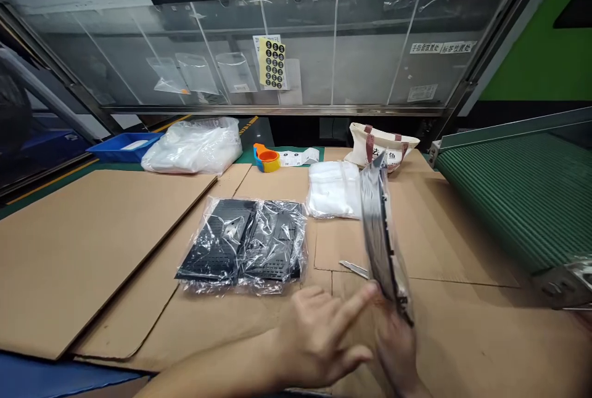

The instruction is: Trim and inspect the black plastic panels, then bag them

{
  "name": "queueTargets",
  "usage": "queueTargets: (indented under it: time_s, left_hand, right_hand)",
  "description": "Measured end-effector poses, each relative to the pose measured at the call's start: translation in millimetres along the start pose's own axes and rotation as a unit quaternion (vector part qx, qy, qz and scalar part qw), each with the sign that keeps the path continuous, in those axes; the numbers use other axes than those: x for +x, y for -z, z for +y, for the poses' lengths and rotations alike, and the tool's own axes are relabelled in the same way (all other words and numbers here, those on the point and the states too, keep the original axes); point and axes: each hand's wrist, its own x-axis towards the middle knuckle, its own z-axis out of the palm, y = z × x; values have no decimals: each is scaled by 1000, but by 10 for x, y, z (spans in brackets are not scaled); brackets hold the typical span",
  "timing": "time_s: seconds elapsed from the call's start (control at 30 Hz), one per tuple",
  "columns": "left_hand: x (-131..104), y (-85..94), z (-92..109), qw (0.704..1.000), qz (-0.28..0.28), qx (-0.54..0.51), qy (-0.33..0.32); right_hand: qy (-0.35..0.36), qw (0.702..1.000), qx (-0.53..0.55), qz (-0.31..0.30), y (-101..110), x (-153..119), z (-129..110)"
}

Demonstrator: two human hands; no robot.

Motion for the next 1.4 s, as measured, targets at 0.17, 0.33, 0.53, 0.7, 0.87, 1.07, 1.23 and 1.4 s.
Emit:
queueTargets:
  time_s: [0.17, 0.33, 0.53, 0.7, 0.87, 1.07, 1.23, 1.4]
  left_hand:
    - [45, 124, -48, 899, 25, -351, 260]
    - [112, 33, -8, 805, 84, -448, 380]
    - [-34, 53, -268, 891, 202, -178, 366]
    - [-88, 121, -329, 944, 194, 229, 137]
    - [-127, -100, -156, 948, 129, 290, 32]
    - [-286, -40, -112, 976, 117, 177, 49]
    - [-497, 371, -294, 964, 155, 183, 110]
    - [-772, 545, -560, 937, 143, 186, 261]
  right_hand:
    - [285, 936, -198, -65, 70, 193, -149]
    - [352, 905, -214, -105, -41, 169, -184]
    - [314, 932, -98, -153, 20, 67, -289]
    - [82, 986, -2, -146, -12, -41, -367]
    - [-166, 977, 104, -86, -232, -162, -275]
    - [-257, 955, 143, -16, -333, 90, -79]
    - [-319, 907, 247, -121, -668, 571, -126]
    - [-337, 862, 318, -205, -1228, 785, -126]
